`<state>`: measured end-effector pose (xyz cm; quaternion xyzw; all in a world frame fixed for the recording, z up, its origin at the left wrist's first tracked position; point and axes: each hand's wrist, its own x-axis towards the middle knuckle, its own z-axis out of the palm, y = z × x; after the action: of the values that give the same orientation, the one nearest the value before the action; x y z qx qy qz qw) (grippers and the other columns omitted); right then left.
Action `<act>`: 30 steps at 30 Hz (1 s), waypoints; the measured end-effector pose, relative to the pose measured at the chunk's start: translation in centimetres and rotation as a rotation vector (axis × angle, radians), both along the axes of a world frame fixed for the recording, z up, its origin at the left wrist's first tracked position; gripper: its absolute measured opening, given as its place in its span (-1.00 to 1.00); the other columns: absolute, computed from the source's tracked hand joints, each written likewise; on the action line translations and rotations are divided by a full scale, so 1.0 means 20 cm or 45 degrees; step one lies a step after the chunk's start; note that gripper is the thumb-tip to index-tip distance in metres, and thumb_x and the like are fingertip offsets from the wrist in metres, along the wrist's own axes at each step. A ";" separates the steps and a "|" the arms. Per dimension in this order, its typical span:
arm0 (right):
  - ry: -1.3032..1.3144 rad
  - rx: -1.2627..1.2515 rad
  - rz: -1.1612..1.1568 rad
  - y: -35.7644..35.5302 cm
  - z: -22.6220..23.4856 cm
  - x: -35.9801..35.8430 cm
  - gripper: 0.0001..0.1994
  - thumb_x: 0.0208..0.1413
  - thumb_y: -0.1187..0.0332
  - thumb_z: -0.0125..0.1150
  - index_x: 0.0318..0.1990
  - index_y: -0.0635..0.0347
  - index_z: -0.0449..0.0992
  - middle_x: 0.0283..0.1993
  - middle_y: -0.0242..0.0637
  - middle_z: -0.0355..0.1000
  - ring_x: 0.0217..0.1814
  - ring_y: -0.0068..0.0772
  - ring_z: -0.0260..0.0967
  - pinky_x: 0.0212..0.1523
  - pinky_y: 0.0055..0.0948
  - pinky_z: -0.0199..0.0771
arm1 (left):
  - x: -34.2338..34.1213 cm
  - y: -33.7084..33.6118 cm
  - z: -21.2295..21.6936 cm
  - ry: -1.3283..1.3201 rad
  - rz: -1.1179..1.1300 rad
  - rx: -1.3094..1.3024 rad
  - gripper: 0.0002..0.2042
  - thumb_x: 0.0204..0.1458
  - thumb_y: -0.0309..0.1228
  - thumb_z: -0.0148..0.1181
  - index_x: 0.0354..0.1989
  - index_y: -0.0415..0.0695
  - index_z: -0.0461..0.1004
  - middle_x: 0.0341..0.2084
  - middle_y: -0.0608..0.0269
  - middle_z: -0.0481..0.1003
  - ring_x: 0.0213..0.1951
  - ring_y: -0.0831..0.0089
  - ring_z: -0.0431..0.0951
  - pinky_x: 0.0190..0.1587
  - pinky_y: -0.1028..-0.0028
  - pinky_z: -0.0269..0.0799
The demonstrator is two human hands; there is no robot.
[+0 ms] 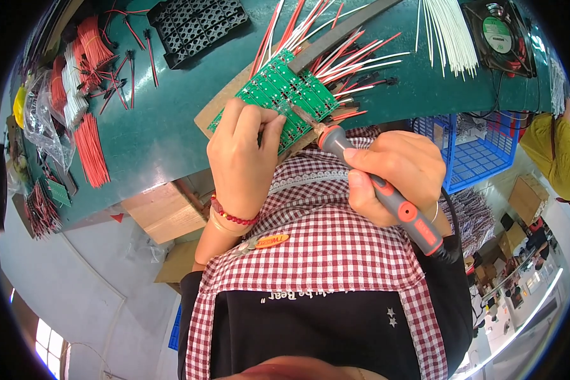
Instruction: The person solders red and white wires onto a green printed circuit board (PCB) using a soldering iron and solder wire.
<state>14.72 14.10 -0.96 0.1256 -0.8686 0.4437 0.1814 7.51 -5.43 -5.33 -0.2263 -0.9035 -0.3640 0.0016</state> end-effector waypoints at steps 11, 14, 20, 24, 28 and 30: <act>0.034 -0.005 -0.024 0.03 0.00 0.00 -0.81 -0.25 0.50 0.24 -0.38 0.35 0.55 -0.69 -0.30 0.31 -0.75 -0.38 0.26 -0.71 -0.45 0.22 | 0.01 -0.02 0.03 -0.044 -0.003 -0.008 -0.91 -0.02 -0.55 0.23 -0.40 -0.19 0.42 -0.44 0.16 0.32 -0.44 0.21 0.47 -0.43 0.31 0.41; 0.026 -0.010 -0.017 0.02 0.00 -0.01 -0.81 -0.25 0.50 0.24 -0.39 0.35 0.55 -0.70 -0.30 0.31 -0.75 -0.38 0.26 -0.71 -0.45 0.21 | 0.01 -0.02 0.03 -0.001 -0.023 -0.056 -0.91 -0.01 -0.53 0.23 -0.42 -0.16 0.42 -0.43 0.17 0.33 -0.46 0.22 0.48 -0.48 0.32 0.40; 0.023 -0.010 -0.020 0.02 0.02 0.01 -0.80 -0.26 0.50 0.24 -0.38 0.35 0.55 -0.71 -0.30 0.29 -0.76 -0.38 0.25 -0.71 -0.46 0.20 | 0.01 -0.03 0.05 -0.053 0.013 -0.045 -0.92 -0.04 -0.54 0.26 -0.43 -0.18 0.45 -0.42 0.19 0.34 -0.45 0.24 0.47 -0.45 0.34 0.41; 0.069 -0.053 -0.095 0.03 0.00 0.02 -0.80 -0.26 0.49 0.23 -0.38 0.36 0.55 -0.71 -0.30 0.28 -0.76 -0.38 0.24 -0.71 -0.46 0.19 | -0.01 -0.08 0.05 0.005 0.043 0.024 -0.91 -0.06 -0.57 0.27 -0.43 -0.21 0.46 -0.41 0.21 0.35 -0.45 0.26 0.46 -0.44 0.34 0.41; 0.026 -0.038 -0.055 0.01 -0.01 0.02 -0.80 -0.24 0.48 0.24 -0.38 0.36 0.55 -0.71 -0.30 0.29 -0.76 -0.38 0.23 -0.72 -0.45 0.18 | 0.01 -0.10 0.07 -0.135 0.049 0.060 -0.89 -0.06 -0.60 0.30 -0.42 -0.22 0.47 -0.43 0.22 0.35 -0.49 0.36 0.40 -0.46 0.40 0.35; 0.062 -0.028 -0.064 0.01 -0.01 0.01 -0.80 -0.23 0.48 0.24 -0.37 0.36 0.54 -0.71 -0.30 0.28 -0.77 -0.38 0.22 -0.72 -0.45 0.18 | 0.01 -0.11 0.06 -0.179 0.064 0.075 -0.90 -0.06 -0.60 0.31 -0.42 -0.23 0.49 -0.44 0.25 0.35 -0.52 0.45 0.36 -0.48 0.47 0.31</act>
<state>14.93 14.23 -1.25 0.1124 -0.8618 0.4455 0.2147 7.77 -7.53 -4.09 -0.1772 -0.8956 -0.4054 -0.0461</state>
